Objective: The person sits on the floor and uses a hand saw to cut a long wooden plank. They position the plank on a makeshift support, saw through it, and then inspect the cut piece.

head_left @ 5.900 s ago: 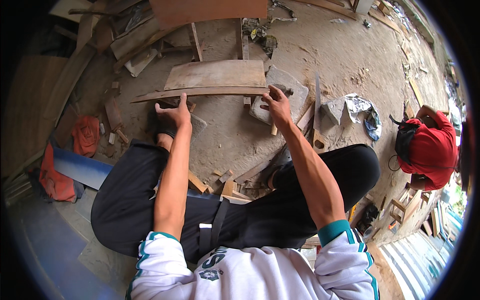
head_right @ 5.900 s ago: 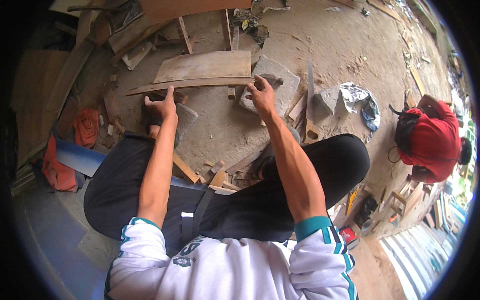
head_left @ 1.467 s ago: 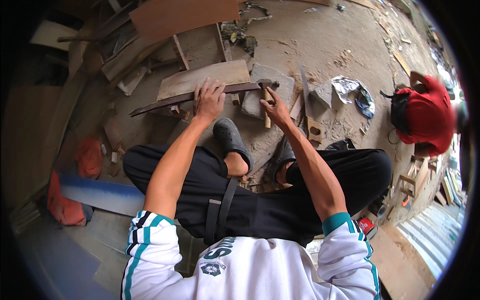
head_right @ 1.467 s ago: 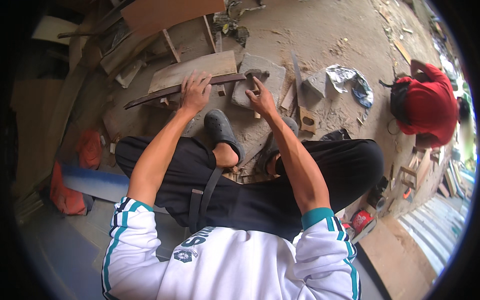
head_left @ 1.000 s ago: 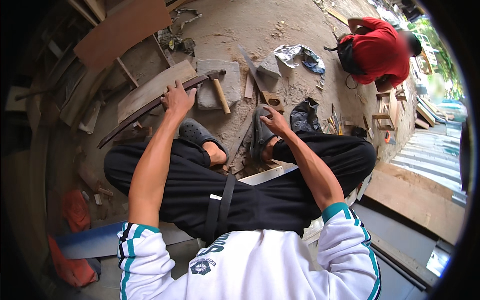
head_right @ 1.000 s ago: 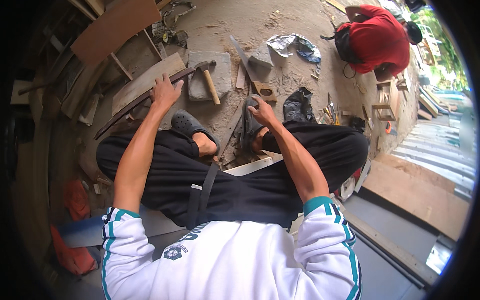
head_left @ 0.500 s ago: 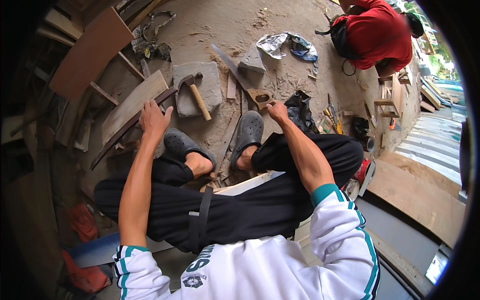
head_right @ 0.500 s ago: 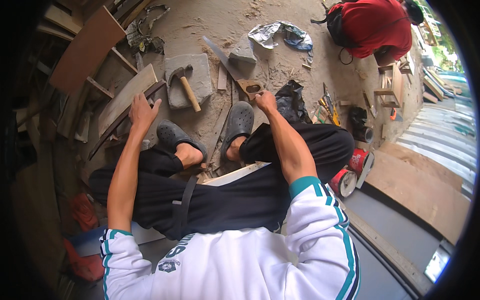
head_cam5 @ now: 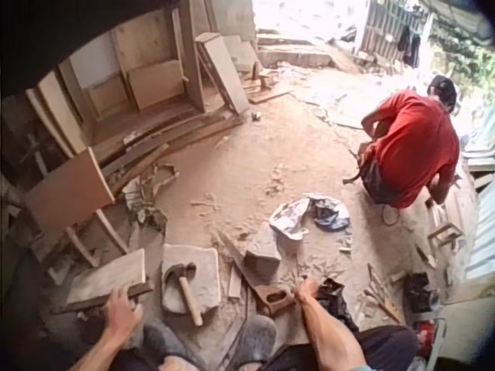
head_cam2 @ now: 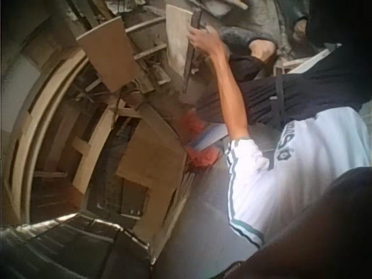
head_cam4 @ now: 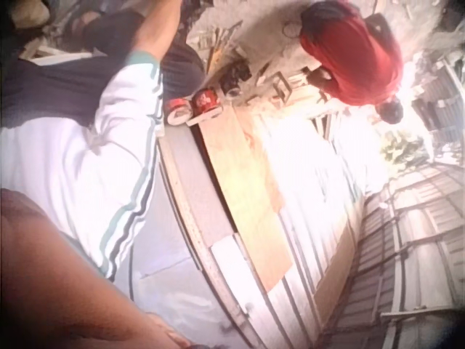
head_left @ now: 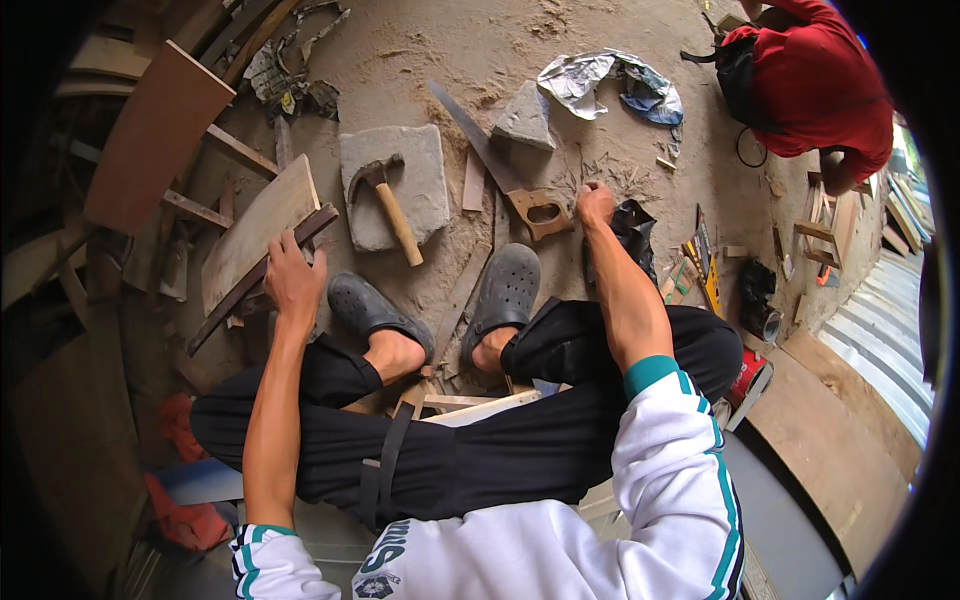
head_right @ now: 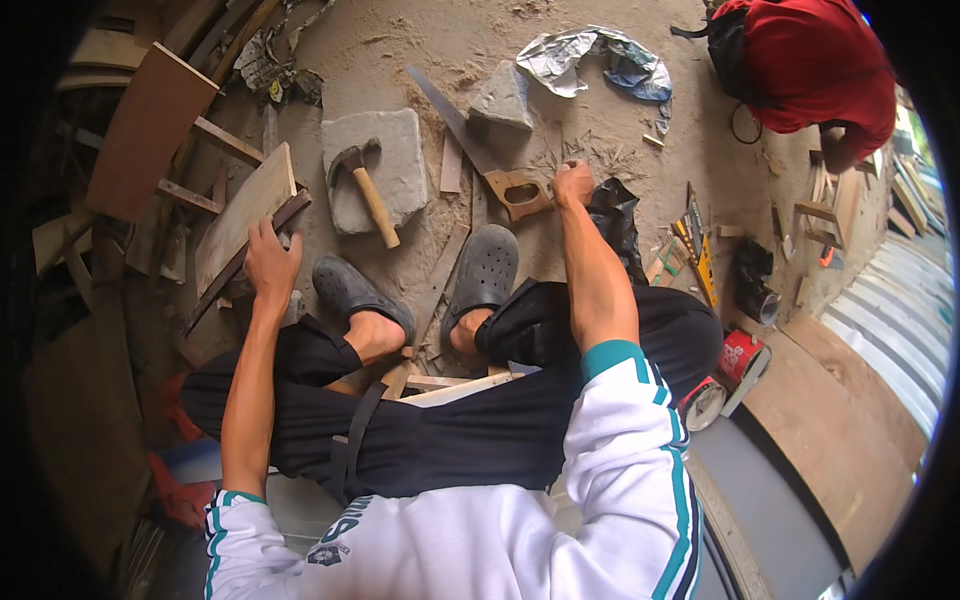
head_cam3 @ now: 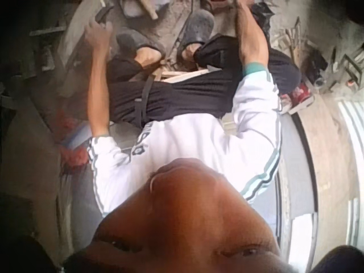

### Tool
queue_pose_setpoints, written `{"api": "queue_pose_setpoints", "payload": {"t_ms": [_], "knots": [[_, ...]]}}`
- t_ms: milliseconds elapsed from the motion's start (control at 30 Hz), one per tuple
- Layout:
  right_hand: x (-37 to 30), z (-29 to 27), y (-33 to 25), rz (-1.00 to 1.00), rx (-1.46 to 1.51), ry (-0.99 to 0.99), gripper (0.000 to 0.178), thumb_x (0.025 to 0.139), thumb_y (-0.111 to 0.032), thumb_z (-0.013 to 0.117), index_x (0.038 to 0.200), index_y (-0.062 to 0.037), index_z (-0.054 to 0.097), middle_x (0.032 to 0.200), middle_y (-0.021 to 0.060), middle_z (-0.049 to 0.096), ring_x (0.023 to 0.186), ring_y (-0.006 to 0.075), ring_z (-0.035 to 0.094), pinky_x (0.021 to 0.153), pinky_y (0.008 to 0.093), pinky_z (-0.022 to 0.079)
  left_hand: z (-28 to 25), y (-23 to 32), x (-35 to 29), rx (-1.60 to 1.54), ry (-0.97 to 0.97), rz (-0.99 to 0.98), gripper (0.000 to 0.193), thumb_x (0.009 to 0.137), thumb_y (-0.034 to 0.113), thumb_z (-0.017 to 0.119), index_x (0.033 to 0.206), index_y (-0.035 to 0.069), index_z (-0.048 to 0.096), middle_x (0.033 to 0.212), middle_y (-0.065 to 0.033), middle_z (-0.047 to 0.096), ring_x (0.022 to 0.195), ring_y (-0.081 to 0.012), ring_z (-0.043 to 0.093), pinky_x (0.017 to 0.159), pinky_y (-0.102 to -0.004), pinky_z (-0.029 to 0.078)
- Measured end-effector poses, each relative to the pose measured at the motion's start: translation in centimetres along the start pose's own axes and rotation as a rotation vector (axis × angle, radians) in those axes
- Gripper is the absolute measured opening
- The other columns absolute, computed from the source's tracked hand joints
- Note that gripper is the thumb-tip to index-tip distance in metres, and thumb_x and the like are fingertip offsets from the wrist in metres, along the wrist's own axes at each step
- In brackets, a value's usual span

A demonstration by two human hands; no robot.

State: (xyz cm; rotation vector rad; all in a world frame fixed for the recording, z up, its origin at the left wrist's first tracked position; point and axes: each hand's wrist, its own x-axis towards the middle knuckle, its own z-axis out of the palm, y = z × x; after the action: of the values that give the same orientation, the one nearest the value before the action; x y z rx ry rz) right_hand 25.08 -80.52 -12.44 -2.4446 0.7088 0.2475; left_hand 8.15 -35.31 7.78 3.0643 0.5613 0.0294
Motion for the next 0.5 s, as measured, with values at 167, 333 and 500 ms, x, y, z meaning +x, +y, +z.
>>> {"api": "queue_pose_setpoints", "payload": {"t_ms": [167,333,500], "knots": [[1.8,0.2,0.2,0.003,0.055,0.061,0.021,0.086,-0.026,0.065,0.101,-0.0118,0.069,0.098,0.0149,0.07,0.094,0.0335,0.067,0.081,0.0425,0.051,-0.2,0.8,0.4,0.057,-0.052,-0.017,0.052,0.08,0.028,0.073,0.119,0.003,0.049,0.106,-0.0205,0.054,0.092,-0.0415,0.062,0.074,-0.0483,0.052],[1.7,1.0,-0.5,-0.046,0.054,0.098,0.021,0.085,-0.024,0.066,0.099,-0.0084,0.068,0.096,0.0155,0.069,0.093,0.0349,0.065,0.081,0.0437,0.05,0.0,0.6,0.5,0.094,-0.078,-0.044,0.053,0.08,0.031,0.074,0.118,0.005,0.049,0.105,-0.0198,0.054,0.091,-0.0408,0.063,0.072,-0.0485,0.053],[1.6,1.6,0.7,-0.009,0.054,0.132,0.018,0.085,-0.022,0.066,0.095,-0.0064,0.067,0.098,0.0168,0.066,0.094,0.036,0.062,0.082,0.0446,0.048,-0.2,1.3,1.0,0.129,-0.091,-0.054,0.051,0.08,0.034,0.073,0.115,0.005,0.05,0.104,-0.0195,0.054,0.088,-0.0404,0.064,0.069,-0.0491,0.053]]}}
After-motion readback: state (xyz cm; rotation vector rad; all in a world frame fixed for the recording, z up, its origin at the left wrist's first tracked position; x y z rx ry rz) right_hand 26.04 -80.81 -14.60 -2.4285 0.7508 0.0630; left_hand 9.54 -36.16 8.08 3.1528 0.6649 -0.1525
